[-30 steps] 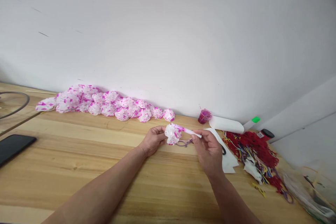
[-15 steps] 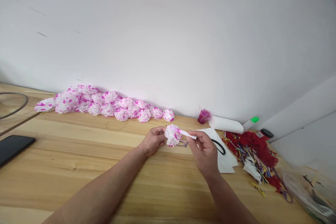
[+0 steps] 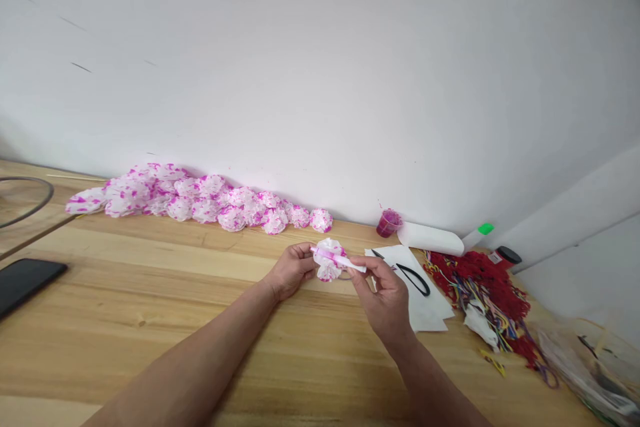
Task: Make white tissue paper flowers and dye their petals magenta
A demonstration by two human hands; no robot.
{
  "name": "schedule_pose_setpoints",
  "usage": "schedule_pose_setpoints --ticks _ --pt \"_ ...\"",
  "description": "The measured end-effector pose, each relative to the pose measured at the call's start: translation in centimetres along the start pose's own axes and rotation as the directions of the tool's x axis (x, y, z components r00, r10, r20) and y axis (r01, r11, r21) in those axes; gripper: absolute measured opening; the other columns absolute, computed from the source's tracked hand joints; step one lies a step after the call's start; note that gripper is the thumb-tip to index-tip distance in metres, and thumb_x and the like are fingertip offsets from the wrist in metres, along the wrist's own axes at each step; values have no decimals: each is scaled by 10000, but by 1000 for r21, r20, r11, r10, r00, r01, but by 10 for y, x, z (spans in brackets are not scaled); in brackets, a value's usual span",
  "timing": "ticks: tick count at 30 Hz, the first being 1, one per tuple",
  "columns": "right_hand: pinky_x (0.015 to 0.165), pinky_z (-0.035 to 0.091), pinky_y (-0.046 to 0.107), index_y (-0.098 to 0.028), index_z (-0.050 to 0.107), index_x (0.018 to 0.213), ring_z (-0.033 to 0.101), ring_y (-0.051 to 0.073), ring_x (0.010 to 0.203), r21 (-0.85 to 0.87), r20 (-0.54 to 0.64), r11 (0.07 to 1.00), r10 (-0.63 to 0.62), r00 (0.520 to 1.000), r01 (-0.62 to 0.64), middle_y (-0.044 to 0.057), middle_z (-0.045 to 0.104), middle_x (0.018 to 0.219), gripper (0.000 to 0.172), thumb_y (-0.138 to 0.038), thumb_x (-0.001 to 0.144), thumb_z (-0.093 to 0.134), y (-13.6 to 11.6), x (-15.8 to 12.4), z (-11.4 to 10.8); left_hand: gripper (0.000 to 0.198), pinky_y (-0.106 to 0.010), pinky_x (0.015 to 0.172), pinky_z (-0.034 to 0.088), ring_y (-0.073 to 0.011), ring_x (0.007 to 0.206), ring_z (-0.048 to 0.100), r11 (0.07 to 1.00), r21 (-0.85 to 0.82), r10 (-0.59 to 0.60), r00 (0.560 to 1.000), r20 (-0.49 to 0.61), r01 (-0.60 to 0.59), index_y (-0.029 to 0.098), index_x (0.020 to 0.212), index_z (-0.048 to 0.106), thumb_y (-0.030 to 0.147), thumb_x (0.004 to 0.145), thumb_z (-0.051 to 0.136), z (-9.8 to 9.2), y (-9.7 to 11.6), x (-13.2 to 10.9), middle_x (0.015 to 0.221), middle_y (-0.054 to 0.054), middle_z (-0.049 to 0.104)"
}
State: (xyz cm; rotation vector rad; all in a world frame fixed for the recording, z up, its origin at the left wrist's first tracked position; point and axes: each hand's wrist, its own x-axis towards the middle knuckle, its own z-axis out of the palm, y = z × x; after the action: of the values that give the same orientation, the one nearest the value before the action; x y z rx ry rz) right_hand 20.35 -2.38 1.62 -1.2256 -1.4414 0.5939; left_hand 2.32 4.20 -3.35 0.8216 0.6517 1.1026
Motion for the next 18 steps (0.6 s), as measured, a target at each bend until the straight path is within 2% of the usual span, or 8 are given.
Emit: schedule_pose_setpoints --ticks 5,7,9,12,15,18 --pt "785 481 319 -257 721 944 607 193 820 96 -124 995 49 991 -37 34 711 946 145 -307 809 733 7 10 -6 268 -198 452 229 -46 472 411 1000 -7 -4 1000 29 4 104 722 695 242 578 873 0 0 0 601 -8 600" --pt "781 485 313 -255 712 952 611 190 825 137 -97 989 66 993 -52 32 709 937 146 -299 814 732 7 9 -8 266 -197 451 225 -41 467 398 1000 -11 -5 999 37 6 102 721 697 240 577 873 1 0 0 600 -8 597" --pt "803 485 320 -256 716 950 616 196 845 165 -14 984 75 997 -72 34 713 936 141 -286 814 733 6 6 -8 263 -196 447 220 -40 465 395 1000 -13 -8 999 41 8 101 713 697 244 579 872 1 1 0 591 -8 592" --pt "849 472 348 -261 732 949 609 211 864 102 87 992 60 994 -69 43 721 958 141 -267 808 735 6 1 -9 262 -197 442 215 -43 464 403 1000 -13 -11 999 40 11 101 717 701 238 572 871 2 2 -1 588 -12 598" --pt "841 461 352 -265 733 947 586 209 840 2 54 1000 25 998 -25 39 716 938 131 -269 816 727 6 1 -14 255 -200 441 207 -43 462 404 1000 -11 -13 999 43 14 101 726 705 225 573 867 1 2 -1 593 -17 608" --pt "838 465 340 -261 716 956 595 204 859 33 -9 999 18 1000 -18 37 709 944 131 -293 829 721 6 5 -20 245 -201 447 208 -38 462 393 1000 -12 -14 999 51 14 102 717 701 216 575 864 1 1 0 593 -12 601"
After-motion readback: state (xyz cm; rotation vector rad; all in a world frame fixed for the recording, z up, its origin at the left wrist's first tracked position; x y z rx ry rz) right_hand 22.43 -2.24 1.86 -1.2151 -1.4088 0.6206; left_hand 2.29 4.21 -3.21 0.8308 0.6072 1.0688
